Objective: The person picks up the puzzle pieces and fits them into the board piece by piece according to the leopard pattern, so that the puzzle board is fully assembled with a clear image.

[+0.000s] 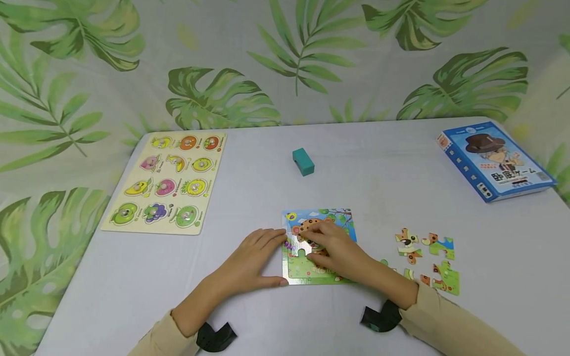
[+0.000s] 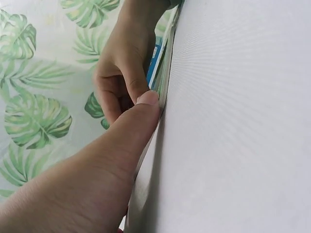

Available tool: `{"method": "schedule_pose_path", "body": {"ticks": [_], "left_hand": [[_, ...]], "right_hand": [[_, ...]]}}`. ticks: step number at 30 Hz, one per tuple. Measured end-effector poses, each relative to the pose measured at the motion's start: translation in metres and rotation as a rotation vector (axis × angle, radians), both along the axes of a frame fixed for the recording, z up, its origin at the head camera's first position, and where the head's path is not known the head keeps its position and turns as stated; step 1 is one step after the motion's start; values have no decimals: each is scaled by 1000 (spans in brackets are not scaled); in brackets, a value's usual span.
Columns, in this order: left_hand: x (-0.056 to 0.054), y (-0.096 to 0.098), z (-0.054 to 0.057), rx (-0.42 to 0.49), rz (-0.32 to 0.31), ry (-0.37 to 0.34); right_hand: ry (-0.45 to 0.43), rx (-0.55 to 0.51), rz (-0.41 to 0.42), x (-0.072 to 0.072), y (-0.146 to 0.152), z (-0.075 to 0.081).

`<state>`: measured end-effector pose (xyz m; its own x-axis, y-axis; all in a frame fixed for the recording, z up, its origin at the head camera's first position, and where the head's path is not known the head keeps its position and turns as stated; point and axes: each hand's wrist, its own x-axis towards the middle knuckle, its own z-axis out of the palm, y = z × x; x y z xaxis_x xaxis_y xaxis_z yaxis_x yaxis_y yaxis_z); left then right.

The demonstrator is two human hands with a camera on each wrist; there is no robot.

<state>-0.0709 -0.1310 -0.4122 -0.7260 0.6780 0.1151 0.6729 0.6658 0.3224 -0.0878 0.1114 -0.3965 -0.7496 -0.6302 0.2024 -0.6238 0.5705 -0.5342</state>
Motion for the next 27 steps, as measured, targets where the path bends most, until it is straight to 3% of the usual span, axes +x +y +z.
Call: {"method": "schedule_pose_path", "body": {"ticks": [8,17,22,27], "left_hand": [[0,0,-1,15,-30,0],[1,0,2,-4,-27,-17],[1,1,3,-17,-18,-38],[2,1,3,-22,-9,-59]], "right_hand": [[17,-10,14,-4,-3,-4],[-45,27,-6,-2,-1,-1],[-162,52,39,1,5,3],[-320,-79,14,5,21,15]]}}
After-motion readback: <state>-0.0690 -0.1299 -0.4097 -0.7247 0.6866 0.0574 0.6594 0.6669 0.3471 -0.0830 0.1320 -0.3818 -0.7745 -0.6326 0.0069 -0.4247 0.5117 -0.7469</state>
